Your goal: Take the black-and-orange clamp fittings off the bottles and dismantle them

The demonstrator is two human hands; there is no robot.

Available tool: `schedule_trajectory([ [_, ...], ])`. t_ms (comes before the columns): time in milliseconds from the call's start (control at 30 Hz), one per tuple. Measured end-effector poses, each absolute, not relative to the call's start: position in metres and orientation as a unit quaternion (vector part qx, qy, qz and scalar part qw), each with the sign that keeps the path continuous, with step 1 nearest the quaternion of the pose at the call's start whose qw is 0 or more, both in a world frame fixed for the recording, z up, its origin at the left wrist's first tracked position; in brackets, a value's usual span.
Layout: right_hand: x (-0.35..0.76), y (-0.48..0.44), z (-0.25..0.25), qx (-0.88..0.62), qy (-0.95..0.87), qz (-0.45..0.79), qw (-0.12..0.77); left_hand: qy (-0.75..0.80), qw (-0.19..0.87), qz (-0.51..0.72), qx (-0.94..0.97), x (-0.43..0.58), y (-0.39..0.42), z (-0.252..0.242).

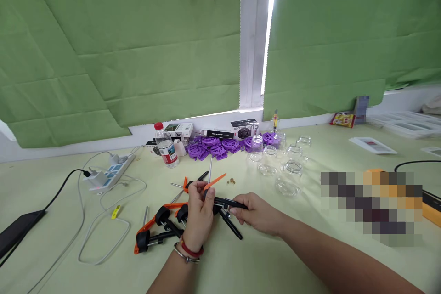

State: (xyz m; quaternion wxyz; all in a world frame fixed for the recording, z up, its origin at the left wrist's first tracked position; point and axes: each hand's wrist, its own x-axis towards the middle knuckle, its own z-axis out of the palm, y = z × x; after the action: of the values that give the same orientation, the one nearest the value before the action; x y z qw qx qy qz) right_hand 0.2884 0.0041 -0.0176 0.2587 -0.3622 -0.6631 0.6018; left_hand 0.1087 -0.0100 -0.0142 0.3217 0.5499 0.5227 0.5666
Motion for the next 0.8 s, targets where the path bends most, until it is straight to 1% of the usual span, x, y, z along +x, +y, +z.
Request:
schedule_trajectory([
  [100, 0.289, -0.002, -0.019, -0.355, -0.615, 0.645, 0.282, 0.466, 0.302, 0.576, 0.599, 0.113, -0.014, -0.017],
  [167, 0.289, -0.004, -0.019, -0.329, -0.591, 0.679, 0.284, 0.449, 0.273, 0.552, 0.648, 0.114, -0.016, -0.016],
  [267, 0.289, -0.008, -0.019, -0.284, -0.557, 0.723, 0.294, 0.468, 0.176, 0.505, 0.704, 0.113, -0.019, -0.013],
  [333, 0.289, -0.012, -0.02, -0.254, -0.532, 0.753, 0.293, 0.475, 0.112, 0.494, 0.72, 0.113, -0.021, -0.01],
  [400, 0.288, -0.015, -0.021, -0.224, -0.504, 0.783, 0.287, 0.464, 0.109, 0.508, 0.717, 0.115, -0.022, -0.009],
  [500, 0.286, -0.016, -0.021, -0.214, -0.455, 0.816, 0.285, 0.462, 0.167, 0.532, 0.69, 0.121, -0.019, -0.01],
  [567, 0.286, -0.013, -0.022, -0.248, -0.437, 0.811, 0.301, 0.499, 0.165, 0.521, 0.673, 0.126, -0.013, -0.01],
  [667, 0.286, -0.007, -0.025, -0.323, -0.434, 0.764, 0.352, 0.55, 0.116, 0.479, 0.674, 0.131, -0.001, -0.007],
  [733, 0.286, -0.005, -0.027, -0.35, -0.443, 0.734, 0.378, 0.561, 0.091, 0.455, 0.686, 0.133, 0.006, -0.002],
  [800, 0.287, -0.003, -0.028, -0.363, -0.45, 0.72, 0.383, 0.563, 0.085, 0.43, 0.701, 0.133, 0.011, 0.002],
])
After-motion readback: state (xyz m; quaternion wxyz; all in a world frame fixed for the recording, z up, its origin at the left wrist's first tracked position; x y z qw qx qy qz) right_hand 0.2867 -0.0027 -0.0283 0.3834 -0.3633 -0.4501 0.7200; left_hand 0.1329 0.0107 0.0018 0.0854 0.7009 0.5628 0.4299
